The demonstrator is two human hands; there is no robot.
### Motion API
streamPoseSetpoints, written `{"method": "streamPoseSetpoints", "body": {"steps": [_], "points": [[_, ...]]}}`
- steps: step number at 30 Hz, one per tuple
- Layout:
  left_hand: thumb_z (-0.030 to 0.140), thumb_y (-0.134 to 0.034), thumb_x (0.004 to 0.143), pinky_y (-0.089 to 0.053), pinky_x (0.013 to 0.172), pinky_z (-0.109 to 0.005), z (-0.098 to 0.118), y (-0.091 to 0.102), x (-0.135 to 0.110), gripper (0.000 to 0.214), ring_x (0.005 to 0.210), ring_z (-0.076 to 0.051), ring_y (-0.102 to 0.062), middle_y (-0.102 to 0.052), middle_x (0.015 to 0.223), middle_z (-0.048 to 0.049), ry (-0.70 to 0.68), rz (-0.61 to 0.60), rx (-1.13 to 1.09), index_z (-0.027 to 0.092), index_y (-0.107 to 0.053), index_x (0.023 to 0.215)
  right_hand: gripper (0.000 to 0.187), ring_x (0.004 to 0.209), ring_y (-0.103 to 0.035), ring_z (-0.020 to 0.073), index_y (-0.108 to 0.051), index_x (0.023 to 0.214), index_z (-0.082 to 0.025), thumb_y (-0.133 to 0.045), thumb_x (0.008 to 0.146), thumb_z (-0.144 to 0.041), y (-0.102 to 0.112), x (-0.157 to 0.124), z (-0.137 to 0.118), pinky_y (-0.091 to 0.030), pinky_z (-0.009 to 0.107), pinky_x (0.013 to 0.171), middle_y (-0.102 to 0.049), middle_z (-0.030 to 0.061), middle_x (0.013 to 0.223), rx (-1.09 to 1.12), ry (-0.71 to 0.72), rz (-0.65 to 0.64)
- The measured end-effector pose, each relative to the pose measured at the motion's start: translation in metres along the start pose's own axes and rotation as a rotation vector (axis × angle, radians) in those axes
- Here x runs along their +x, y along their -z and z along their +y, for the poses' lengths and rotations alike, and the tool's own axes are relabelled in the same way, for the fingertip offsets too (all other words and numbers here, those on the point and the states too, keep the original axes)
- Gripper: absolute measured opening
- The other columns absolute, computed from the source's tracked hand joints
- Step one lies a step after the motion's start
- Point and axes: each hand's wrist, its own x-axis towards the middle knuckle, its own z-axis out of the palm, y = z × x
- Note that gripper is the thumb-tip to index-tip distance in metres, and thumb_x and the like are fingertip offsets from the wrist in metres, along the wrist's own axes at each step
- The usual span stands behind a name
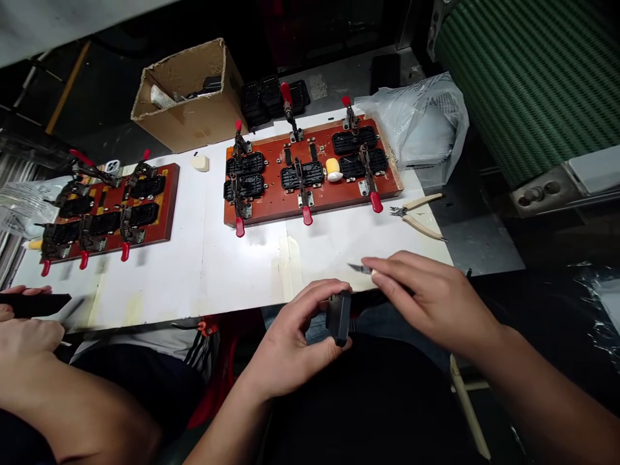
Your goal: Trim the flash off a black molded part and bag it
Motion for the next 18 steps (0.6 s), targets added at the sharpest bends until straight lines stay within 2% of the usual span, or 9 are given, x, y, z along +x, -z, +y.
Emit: {"method": "streamPoseSetpoints", "body": {"steps": [2, 4, 6, 7, 9, 11, 12, 16, 18], "points": [[0.015, -0.077, 0.089, -0.05, 0.116, -0.043, 0.0, -0.003, 0.0, 0.061, 0.137, -0.028, -0.058, -0.059, 0.145, -0.0047, -0.005, -0.016, 0.004, 0.038, -0.058, 0.143, 0.027, 0.09, -0.067, 0.0169, -0.067, 0.13, -0.027, -0.061, 0.106, -0.034, -0.001, 0.004, -0.002, -0.051, 0.027, 0.078, -0.071, 0.0028, 0.106, 0.058, -0.1, -0.007], [0.014, -0.077, 0.089, -0.049, 0.117, -0.042, 0.0, -0.006, 0.0, 0.063, 0.137, -0.027, -0.059, -0.059, 0.145, -0.0043, -0.015, -0.022, 0.002, 0.039, -0.058, 0.143, 0.034, 0.08, -0.064, 0.015, -0.065, 0.122, -0.026, -0.074, 0.097, -0.046, -0.004, 0.009, -0.006, -0.05, 0.023, 0.066, -0.068, 0.0002, 0.096, 0.225, -0.162, -0.108], [0.013, -0.077, 0.089, -0.049, 0.118, -0.041, -0.001, -0.009, 0.0, 0.063, 0.138, -0.026, -0.058, -0.059, 0.147, -0.0038, -0.025, -0.02, -0.014, 0.039, -0.058, 0.143, 0.035, 0.068, -0.057, 0.0129, -0.063, 0.11, -0.025, -0.078, 0.091, -0.051, -0.01, 0.014, -0.008, -0.045, 0.021, 0.057, -0.062, -0.004, 0.083, 0.355, -0.22, -0.186], [0.013, -0.077, 0.089, -0.049, 0.118, -0.041, -0.001, -0.01, 0.0, 0.063, 0.138, -0.026, -0.058, -0.059, 0.147, -0.0037, -0.022, -0.015, -0.031, 0.04, -0.058, 0.143, 0.03, 0.065, -0.055, 0.0124, -0.062, 0.105, -0.025, -0.075, 0.094, -0.05, -0.013, 0.016, -0.007, -0.044, 0.022, 0.056, -0.059, -0.005, 0.079, 0.368, -0.262, -0.168], [0.014, -0.078, 0.089, -0.051, 0.116, -0.04, -0.001, -0.01, -0.001, 0.062, 0.136, -0.026, -0.061, -0.06, 0.145, -0.0038, -0.007, -0.003, -0.075, 0.04, -0.059, 0.142, 0.021, 0.068, -0.054, 0.013, -0.061, 0.099, -0.024, -0.064, 0.101, -0.045, -0.018, 0.02, -0.001, -0.043, 0.023, 0.061, -0.06, -0.004, 0.079, 0.334, -0.345, -0.036], [0.016, -0.079, 0.089, -0.053, 0.113, -0.039, -0.001, -0.009, -0.002, 0.062, 0.133, -0.027, -0.063, -0.061, 0.143, -0.0043, 0.008, 0.004, -0.105, 0.04, -0.059, 0.142, 0.025, 0.072, -0.055, 0.0141, -0.061, 0.094, -0.022, -0.057, 0.105, -0.045, -0.021, 0.022, 0.003, -0.043, 0.025, 0.065, -0.061, -0.0023, 0.081, 0.328, -0.406, 0.061], [0.017, -0.08, 0.089, -0.054, 0.112, -0.039, -0.001, -0.009, -0.002, 0.062, 0.132, -0.027, -0.063, -0.061, 0.143, -0.0045, 0.01, 0.01, -0.105, 0.04, -0.059, 0.142, 0.029, 0.072, -0.054, 0.0144, -0.06, 0.091, -0.022, -0.057, 0.105, -0.048, -0.021, 0.022, 0.003, -0.043, 0.025, 0.065, -0.061, -0.002, 0.08, 0.364, -0.418, 0.042], [0.015, -0.078, 0.089, -0.053, 0.114, -0.04, -0.003, -0.009, 0.001, 0.061, 0.133, -0.026, -0.062, -0.059, 0.143, -0.0043, -0.024, 0.032, -0.014, 0.04, -0.058, 0.142, 0.045, 0.063, -0.048, 0.0128, -0.057, 0.076, -0.021, -0.067, 0.097, -0.059, -0.021, 0.018, -0.009, -0.037, 0.024, 0.057, -0.053, -0.0044, 0.068, 0.543, -0.353, -0.193], [0.014, -0.076, 0.09, -0.052, 0.115, -0.043, -0.005, -0.01, 0.002, 0.061, 0.134, -0.027, -0.061, -0.059, 0.144, -0.0053, -0.047, 0.049, 0.042, 0.039, -0.057, 0.143, 0.044, 0.065, -0.049, 0.0128, -0.058, 0.076, -0.02, -0.062, 0.1, -0.057, -0.022, 0.018, -0.012, -0.039, 0.024, 0.06, -0.054, -0.0039, 0.068, 0.525, -0.354, -0.17]]}}
